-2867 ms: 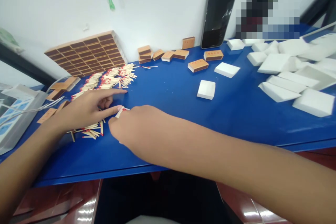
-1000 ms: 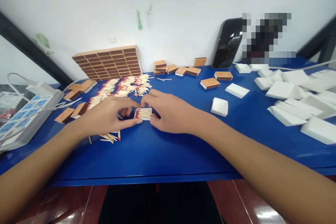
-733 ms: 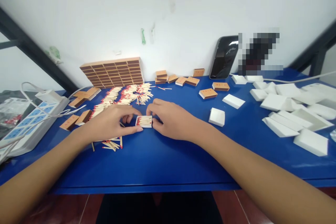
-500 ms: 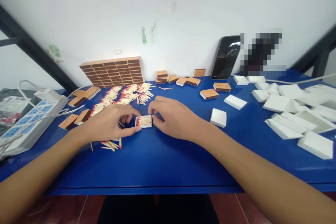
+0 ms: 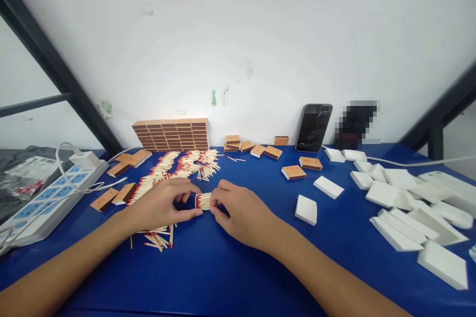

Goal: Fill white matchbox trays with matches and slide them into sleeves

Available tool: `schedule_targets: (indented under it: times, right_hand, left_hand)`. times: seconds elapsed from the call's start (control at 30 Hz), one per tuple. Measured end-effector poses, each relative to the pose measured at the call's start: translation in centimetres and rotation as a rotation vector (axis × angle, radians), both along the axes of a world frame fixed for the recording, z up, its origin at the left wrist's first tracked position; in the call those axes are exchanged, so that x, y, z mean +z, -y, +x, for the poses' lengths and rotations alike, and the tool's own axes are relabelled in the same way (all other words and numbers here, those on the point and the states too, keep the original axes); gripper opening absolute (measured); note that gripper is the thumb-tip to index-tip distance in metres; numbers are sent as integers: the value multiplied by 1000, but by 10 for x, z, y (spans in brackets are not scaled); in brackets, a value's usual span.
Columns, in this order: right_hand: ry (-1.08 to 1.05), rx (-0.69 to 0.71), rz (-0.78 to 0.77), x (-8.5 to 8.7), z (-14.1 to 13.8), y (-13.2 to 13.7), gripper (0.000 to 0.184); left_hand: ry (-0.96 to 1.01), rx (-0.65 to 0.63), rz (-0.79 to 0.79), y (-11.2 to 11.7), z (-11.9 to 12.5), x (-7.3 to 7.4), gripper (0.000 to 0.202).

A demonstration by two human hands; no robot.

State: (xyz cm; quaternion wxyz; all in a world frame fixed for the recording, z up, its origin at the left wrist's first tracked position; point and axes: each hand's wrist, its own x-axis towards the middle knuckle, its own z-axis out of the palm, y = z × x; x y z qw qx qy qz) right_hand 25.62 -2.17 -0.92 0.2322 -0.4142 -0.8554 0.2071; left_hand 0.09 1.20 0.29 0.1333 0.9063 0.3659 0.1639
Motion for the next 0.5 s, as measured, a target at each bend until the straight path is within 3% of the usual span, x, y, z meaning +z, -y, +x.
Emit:
schedule_targets:
  times: [0.27, 0.5]
  right_hand:
    - [-39, -19, 32, -1, 5, -6, 15]
    - [-140, -136, 118, -4, 11, -14, 13]
  left_hand:
    - [103, -50, 85, -7, -4, -7, 28]
    - [154, -108, 158, -10, -4, -8, 26]
